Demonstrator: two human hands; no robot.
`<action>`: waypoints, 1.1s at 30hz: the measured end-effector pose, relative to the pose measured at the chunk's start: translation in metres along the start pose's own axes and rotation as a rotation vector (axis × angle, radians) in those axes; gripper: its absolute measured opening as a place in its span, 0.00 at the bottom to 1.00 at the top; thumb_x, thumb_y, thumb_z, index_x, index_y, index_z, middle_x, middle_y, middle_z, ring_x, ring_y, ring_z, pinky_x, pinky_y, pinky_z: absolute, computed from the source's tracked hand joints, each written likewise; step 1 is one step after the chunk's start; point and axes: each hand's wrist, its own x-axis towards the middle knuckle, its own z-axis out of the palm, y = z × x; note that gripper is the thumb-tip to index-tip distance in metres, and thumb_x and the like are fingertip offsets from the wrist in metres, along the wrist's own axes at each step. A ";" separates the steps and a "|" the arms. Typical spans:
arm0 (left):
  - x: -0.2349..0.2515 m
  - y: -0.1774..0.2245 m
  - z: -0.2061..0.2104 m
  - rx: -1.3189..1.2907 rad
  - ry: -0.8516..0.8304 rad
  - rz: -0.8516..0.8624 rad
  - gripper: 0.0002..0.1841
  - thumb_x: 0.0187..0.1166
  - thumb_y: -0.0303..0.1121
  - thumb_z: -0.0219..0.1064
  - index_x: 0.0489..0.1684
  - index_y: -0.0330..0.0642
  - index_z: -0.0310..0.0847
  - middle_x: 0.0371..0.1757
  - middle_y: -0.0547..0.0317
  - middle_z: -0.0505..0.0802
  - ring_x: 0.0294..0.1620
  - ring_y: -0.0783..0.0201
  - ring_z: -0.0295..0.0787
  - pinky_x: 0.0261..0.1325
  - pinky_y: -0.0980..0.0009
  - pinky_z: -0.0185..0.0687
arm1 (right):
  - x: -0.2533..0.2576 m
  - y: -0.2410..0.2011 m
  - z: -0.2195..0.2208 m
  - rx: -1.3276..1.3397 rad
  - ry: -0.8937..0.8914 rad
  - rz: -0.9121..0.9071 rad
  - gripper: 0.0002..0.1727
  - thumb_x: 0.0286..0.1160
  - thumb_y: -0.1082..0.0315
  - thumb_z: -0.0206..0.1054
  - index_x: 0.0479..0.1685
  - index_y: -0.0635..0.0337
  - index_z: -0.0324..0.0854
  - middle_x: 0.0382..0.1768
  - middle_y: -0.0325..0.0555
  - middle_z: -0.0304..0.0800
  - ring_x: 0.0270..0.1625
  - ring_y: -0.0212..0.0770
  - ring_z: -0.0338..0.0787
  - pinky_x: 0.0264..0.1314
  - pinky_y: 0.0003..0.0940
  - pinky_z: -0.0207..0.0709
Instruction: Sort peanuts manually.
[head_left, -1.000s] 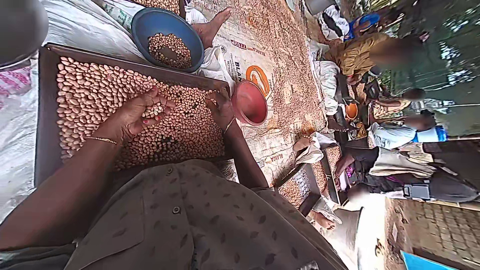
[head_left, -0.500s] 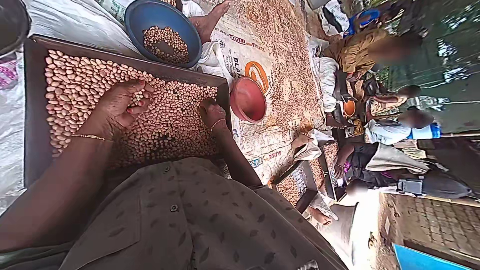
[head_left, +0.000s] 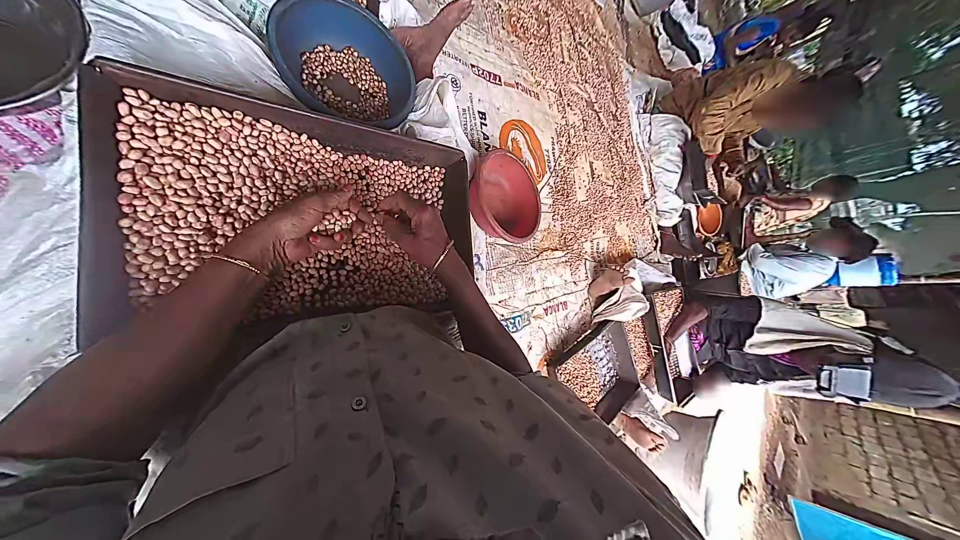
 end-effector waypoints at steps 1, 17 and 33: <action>-0.001 0.002 0.001 -0.043 0.026 0.011 0.24 0.94 0.50 0.42 0.42 0.48 0.83 0.27 0.66 0.87 0.10 0.81 0.65 0.09 0.87 0.52 | -0.004 0.002 0.002 -0.113 -0.070 0.009 0.11 0.76 0.74 0.68 0.51 0.72 0.87 0.43 0.59 0.93 0.40 0.50 0.92 0.48 0.47 0.86; -0.009 0.008 0.003 -0.025 0.064 -0.009 0.29 0.93 0.58 0.40 0.40 0.50 0.84 0.28 0.66 0.89 0.14 0.78 0.70 0.13 0.85 0.57 | -0.003 -0.013 0.006 0.239 0.067 -0.043 0.10 0.78 0.80 0.64 0.51 0.76 0.86 0.40 0.58 0.93 0.35 0.39 0.92 0.44 0.35 0.89; -0.011 0.018 -0.014 -0.275 0.224 0.244 0.22 0.96 0.45 0.41 0.42 0.49 0.82 0.25 0.71 0.83 0.11 0.81 0.62 0.12 0.88 0.53 | 0.019 0.009 0.009 -0.243 -0.045 0.060 0.10 0.80 0.74 0.65 0.51 0.70 0.89 0.51 0.60 0.93 0.54 0.54 0.94 0.62 0.51 0.84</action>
